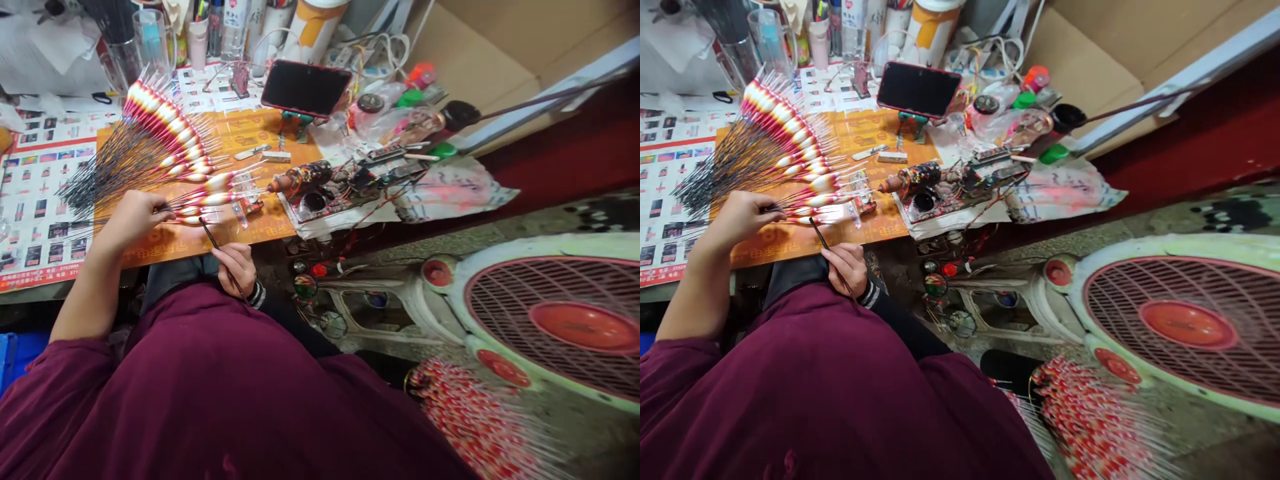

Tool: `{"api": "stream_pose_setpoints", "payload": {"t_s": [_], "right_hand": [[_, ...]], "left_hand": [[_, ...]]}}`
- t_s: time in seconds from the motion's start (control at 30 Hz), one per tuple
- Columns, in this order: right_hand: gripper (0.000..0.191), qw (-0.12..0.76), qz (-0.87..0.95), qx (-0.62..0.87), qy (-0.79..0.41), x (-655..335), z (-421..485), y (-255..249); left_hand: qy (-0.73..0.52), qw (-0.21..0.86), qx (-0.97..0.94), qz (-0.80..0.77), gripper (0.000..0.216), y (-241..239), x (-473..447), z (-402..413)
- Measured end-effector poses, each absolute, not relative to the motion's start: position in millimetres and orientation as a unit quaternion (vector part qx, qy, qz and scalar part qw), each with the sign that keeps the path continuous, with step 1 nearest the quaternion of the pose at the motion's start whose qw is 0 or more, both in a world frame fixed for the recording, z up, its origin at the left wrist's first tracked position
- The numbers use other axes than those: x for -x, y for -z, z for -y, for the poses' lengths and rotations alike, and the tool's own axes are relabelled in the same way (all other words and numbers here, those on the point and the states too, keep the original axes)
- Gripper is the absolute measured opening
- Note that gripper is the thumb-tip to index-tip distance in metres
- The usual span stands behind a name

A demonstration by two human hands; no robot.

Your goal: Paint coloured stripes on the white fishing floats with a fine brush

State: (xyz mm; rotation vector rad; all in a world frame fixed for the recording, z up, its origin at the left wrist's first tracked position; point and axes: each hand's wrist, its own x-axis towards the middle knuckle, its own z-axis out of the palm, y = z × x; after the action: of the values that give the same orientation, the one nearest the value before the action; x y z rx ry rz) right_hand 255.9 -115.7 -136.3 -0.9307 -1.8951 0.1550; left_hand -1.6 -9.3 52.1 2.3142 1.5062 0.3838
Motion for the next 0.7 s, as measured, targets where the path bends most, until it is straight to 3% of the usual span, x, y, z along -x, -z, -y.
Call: {"api": "stream_pose_setpoints", "payload": {"t_s": [0.1,0.37,0.7], "right_hand": [[0.047,0.522,0.763,0.379,-0.044,-255.4,117.2,133.6],[0.049,0.488,0.771,0.409,-0.005,-252.3,119.0,124.5],[0.054,0.505,0.767,0.395,0.029,-249.2,118.7,109.5]], "left_hand": [[-0.155,0.204,-0.818,-0.515,0.02,-47.9,-7.3,2.8],[-0.173,0.229,-0.818,-0.499,0.021,-45.7,-10.4,3.8],[-0.174,0.226,-0.818,-0.499,0.022,-43.5,-11.0,2.8]]}}
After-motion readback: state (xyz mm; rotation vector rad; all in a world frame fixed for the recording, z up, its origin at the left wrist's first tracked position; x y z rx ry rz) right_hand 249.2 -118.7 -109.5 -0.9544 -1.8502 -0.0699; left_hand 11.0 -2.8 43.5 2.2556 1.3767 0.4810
